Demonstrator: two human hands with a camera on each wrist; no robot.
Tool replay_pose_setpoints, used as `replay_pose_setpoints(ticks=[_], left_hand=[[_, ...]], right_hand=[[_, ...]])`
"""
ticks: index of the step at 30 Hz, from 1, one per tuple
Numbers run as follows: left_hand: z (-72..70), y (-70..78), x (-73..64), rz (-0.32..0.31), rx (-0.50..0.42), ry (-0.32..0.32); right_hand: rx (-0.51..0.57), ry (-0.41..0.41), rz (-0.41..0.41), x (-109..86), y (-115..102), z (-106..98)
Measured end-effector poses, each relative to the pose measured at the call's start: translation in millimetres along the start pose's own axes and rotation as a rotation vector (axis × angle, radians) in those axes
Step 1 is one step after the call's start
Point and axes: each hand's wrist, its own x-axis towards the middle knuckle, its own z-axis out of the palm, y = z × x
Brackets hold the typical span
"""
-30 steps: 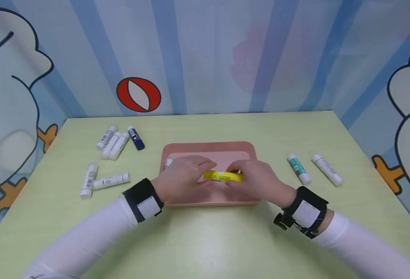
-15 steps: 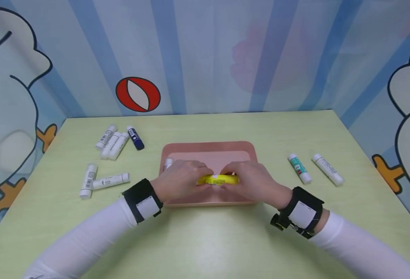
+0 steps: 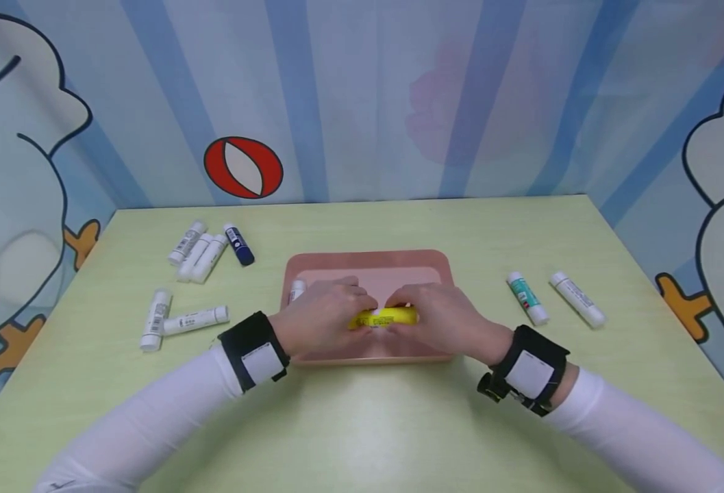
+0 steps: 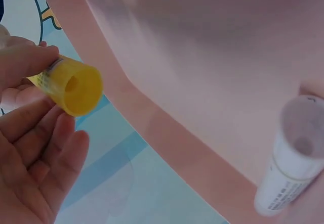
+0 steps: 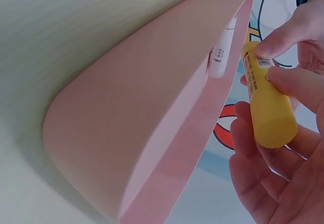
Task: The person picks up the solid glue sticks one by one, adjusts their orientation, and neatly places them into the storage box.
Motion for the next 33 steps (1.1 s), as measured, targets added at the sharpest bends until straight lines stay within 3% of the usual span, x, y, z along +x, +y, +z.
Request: replay_pose_setpoints(ticks=[4, 9, 19, 26, 33], left_hand=[[0.2, -2.2, 0.4, -0.05, -0.023, -0.038], [0.8, -9.8, 0.1, -0.192, -0.108, -0.079], [-1.0, -26.6, 0.1, -0.405, -0.303, -0.073], [-2.2, -35.5, -0.6, -0.412, -0.379, -0.034], [-3.4, -38.0, -3.5, -0.384, -0.387, -0.047]], right_hand=[[0.013, -0.012, 0.014, -0.3, 2.5, -3.7], [0.008, -0.011, 0.112, 0.1, 15.2, -10.7], [-0.068, 0.138, 0.279, -7.1, 61.1, -14.2], [-0.101, 0.113, 0.381, -12.9, 76.7, -10.3], [0.011, -0.017, 0.474, -12.3, 79.5, -3.7]])
